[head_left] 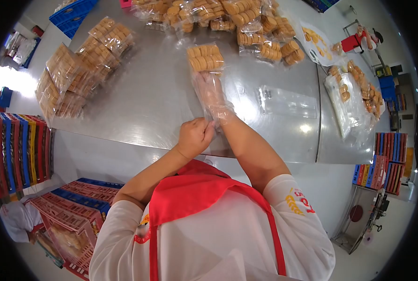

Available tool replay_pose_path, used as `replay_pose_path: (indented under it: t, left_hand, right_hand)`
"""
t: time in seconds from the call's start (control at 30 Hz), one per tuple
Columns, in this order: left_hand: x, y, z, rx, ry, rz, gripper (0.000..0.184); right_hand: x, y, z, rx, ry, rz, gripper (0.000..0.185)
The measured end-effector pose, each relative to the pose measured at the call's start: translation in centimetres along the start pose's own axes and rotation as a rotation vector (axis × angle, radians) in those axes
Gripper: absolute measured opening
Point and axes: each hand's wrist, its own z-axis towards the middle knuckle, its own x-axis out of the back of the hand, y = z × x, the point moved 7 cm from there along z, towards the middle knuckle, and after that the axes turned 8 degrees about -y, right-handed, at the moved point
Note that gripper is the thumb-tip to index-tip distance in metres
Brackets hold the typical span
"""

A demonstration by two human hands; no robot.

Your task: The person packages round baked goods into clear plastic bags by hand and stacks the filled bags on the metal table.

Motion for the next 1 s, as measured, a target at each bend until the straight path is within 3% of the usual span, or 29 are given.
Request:
replay_pose_path:
  t: [0.17,0.33,0.43,0.5,0.57,0.63,0.73,0.83,0.87,0.97,1.0]
  left_hand:
    - [-0.3,-0.3,0.4,0.071,0.016,0.069,0.020]
    - [-1.1,-0.8,-0.2,0.065,-0.054,-0.051,0.018]
    - [-0.8,-0.3,-0.9,0.036,-0.171,-0.085,0.022]
    - [0.0,-0.9,-1.4,0.135,-0.226,-0.210,0.024]
    - [1.2,-2.3,-3.1,0.189,-0.259,-0.308,0.022]
    - [2.5,-3.3,-4.9,0.244,-0.264,-0.355,0.021]
    - [3.8,-2.6,-5.6,0.207,-0.205,-0.336,0.018]
    - [3.2,-3.3,-3.6,0.258,-0.342,-0.315,0.017]
    - [2.6,-5.4,-3.3,0.383,-0.448,-0.398,0.012]
    - [5.6,-6.5,0.6,0.024,-0.303,0.084,0.014]
    - [7.1,-7.9,1.7,-0.068,-0.141,0.220,0.014]
  right_hand:
    - [-0.8,0.8,1.1,-0.021,0.034,-0.065,0.031]
    - [-1.2,-0.6,2.1,0.190,-0.024,-0.418,0.028]
    - [0.1,-1.2,-1.2,0.169,0.000,-0.326,0.023]
    - [0.9,-2.4,-5.3,0.513,0.035,-0.482,0.015]
    - [1.5,-1.4,-9.8,0.619,0.003,-0.719,0.012]
    - [3.3,-1.4,-12.9,0.253,-0.048,-0.540,0.012]
    - [4.7,-1.2,-16.5,0.291,0.021,-0.485,0.010]
    - [5.7,-1.7,-18.0,0.211,0.160,-0.430,0.010]
    - [5.9,-1.5,-17.9,0.177,0.216,-0.411,0.010]
    - [7.0,0.1,-17.8,0.062,0.363,-0.267,0.011]
    - [7.6,0.6,-18.2,0.017,0.411,-0.203,0.012]
